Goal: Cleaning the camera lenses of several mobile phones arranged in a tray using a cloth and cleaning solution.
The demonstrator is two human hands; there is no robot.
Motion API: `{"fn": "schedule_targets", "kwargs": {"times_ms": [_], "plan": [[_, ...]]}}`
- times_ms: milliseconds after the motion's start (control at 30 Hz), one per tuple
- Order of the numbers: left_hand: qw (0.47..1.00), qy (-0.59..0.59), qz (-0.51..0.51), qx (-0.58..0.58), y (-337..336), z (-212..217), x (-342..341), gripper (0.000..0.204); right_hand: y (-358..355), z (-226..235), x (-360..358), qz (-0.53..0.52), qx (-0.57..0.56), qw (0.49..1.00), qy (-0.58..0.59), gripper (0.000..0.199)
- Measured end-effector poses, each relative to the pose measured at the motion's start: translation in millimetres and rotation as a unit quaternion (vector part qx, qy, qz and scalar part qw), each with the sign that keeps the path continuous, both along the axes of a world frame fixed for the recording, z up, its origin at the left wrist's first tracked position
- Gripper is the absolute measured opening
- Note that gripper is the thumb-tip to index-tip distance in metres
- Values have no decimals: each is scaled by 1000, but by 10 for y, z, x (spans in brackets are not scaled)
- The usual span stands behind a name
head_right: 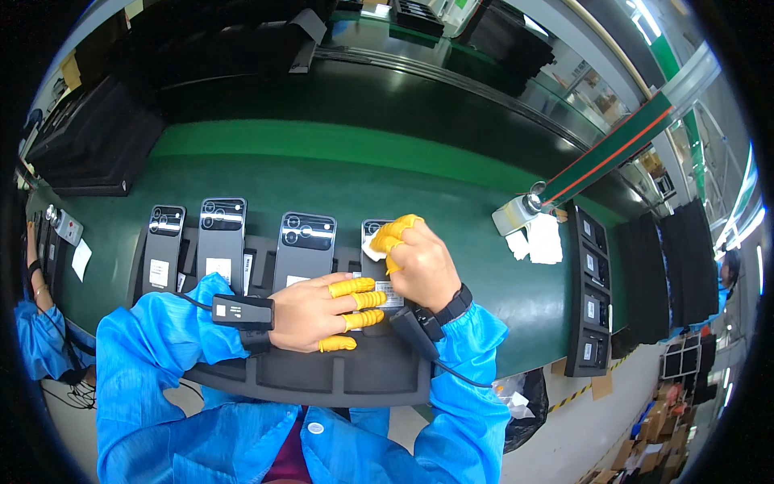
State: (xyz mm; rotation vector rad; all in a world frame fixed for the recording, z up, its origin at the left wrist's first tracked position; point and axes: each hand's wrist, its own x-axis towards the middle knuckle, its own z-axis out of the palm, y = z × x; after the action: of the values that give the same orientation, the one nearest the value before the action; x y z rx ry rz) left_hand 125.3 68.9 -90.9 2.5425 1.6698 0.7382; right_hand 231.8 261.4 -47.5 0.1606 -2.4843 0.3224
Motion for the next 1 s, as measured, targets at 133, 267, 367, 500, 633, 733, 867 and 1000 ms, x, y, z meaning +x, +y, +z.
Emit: {"fn": "schedule_targets", "kwargs": {"times_ms": [133, 267, 367, 500, 633, 733, 867, 1000], "plan": [[1000, 0, -4, -12, 13, 2, -17, 53, 84, 21, 28, 41, -39, 998, -1, 20], [1000, -2, -8, -19, 26, 1, -11, 53, 294, 49, 204, 40, -36, 998, -43, 12], [1000, -16, -8, -20, 30, 7, -12, 53, 424, 80, 327, -164, 67, 984, -4, 18], [1000, -10, -11, -24, 36, 0, -3, 53, 384, 78, 286, -115, 47, 991, 52, 23], [1000, -5, -6, -26, 19, 8, -10, 53, 149, 53, 100, 13, 9, 1000, 26, 25], [1000, -6, -6, -25, 20, 8, -17, 53, 133, -24, 66, 4, 37, 999, -5, 22], [1000, -12, -12, -18, 32, 55, -27, 54, 444, -23, 200, -170, 119, 977, 48, 22], [1000, -8, -5, -23, 22, -9, -27, 53, 334, -21, 122, -95, 20, 990, 98, 26]]}}
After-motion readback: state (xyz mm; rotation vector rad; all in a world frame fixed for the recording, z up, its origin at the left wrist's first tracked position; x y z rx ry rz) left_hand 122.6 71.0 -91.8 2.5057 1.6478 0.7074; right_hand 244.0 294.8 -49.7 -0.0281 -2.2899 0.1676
